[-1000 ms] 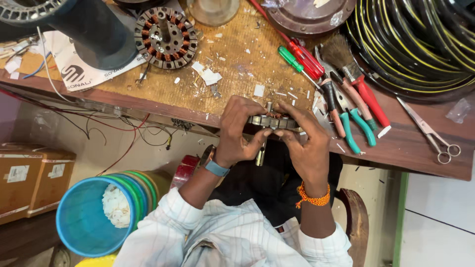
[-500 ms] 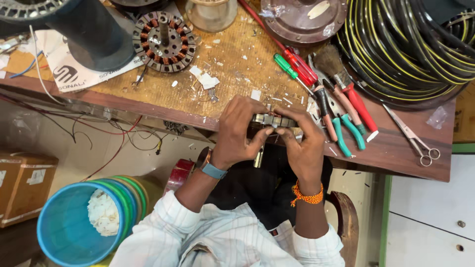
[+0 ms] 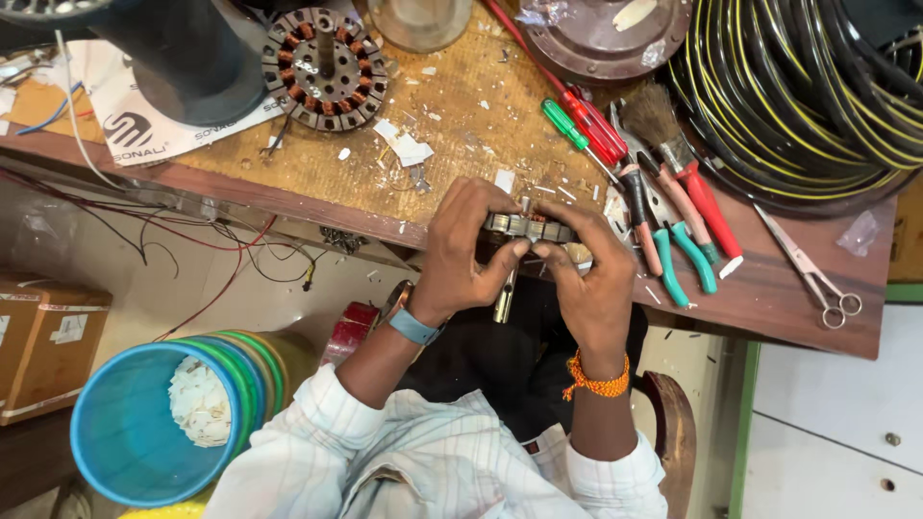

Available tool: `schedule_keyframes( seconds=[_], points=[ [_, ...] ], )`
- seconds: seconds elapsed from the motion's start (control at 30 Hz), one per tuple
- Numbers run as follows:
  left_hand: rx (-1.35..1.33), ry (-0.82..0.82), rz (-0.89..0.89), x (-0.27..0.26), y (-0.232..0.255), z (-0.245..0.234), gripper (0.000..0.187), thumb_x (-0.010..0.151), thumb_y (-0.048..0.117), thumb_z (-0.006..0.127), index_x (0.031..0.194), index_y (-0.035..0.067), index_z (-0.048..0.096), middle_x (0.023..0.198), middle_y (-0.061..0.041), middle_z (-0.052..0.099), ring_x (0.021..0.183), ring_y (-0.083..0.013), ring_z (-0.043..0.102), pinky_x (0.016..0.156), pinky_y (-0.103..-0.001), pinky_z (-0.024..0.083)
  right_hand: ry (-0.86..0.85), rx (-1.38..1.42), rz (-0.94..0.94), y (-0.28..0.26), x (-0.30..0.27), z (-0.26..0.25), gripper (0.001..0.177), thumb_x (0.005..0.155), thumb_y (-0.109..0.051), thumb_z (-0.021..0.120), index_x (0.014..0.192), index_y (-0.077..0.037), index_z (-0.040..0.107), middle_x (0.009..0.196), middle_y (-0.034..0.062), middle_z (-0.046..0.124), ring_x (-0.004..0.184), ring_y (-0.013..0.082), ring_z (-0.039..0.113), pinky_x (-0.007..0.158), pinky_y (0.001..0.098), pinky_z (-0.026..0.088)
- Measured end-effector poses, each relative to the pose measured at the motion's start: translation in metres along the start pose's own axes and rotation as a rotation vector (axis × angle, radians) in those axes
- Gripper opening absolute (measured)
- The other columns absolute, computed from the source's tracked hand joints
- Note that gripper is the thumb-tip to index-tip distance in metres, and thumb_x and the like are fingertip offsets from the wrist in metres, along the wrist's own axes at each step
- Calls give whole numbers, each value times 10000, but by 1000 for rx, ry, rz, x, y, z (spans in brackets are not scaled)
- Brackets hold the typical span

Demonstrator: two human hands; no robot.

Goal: The person works on a small cylindrical electrical component, likely a motor armature, using a screwdriver to adjust parts and scissors to trim small white pieces. The person repeatedly inserts the white pieces into slots on the component and secures them.

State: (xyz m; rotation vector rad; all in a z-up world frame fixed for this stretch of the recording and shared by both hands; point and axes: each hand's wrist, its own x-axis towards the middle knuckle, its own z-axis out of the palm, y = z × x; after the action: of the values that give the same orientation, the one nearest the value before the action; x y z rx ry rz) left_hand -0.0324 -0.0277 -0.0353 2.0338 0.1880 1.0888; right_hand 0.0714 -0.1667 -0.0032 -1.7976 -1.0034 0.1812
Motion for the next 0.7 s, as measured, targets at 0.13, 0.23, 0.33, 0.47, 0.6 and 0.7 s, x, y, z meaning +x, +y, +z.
schedule_keyframes(
  seconds=[0.13,0.23,0.33,0.47,0.6,0.7],
  points=[
    [-9,6,46,-1,-2,-1,315,924,232,740,1095,12,592,1060,-155,630,1014,-355,598,921,-446,483,-6,33,-24,-4,-1,0,377,913,-48,770,1273,3,670,1213,142,717,1119,223,702,960,330,544],
    [0,0,69,-4,-5,0,313,915,219,742,1103,16,595,1071,-151,634,1028,-353,604,940,-453,480,-3,41,19,-1,-7,1,367,903,-27,764,1258,-1,675,1219,134,719,1124,219,703,969,331,549],
    [-13,7,70,-4,-5,0,321,901,217,752,1093,14,595,1058,-154,628,1013,-353,601,934,-456,478,11,34,8,-1,-9,3,354,899,3,758,1246,0,682,1230,136,714,1146,225,691,991,337,544],
    [-23,-15,39,-3,-4,-2,329,894,222,755,1081,7,592,1057,-157,631,1005,-357,597,917,-448,484,29,39,-29,-4,-8,6,351,899,24,750,1242,3,681,1242,141,705,1170,227,682,1009,338,539],
    [-3,-17,50,-2,-5,-2,328,883,220,759,1081,10,604,1060,-154,638,1026,-358,605,934,-451,481,27,60,55,1,-10,5,351,900,22,727,1247,-6,681,1231,133,713,1153,220,693,981,321,558],
    [6,-4,42,-1,-4,1,318,875,184,776,1090,14,615,1065,-145,649,1036,-359,626,943,-451,491,60,93,35,14,-14,7,435,912,15,730,1331,-17,618,1289,147,691,1223,231,667,1050,335,523]
  ],
)
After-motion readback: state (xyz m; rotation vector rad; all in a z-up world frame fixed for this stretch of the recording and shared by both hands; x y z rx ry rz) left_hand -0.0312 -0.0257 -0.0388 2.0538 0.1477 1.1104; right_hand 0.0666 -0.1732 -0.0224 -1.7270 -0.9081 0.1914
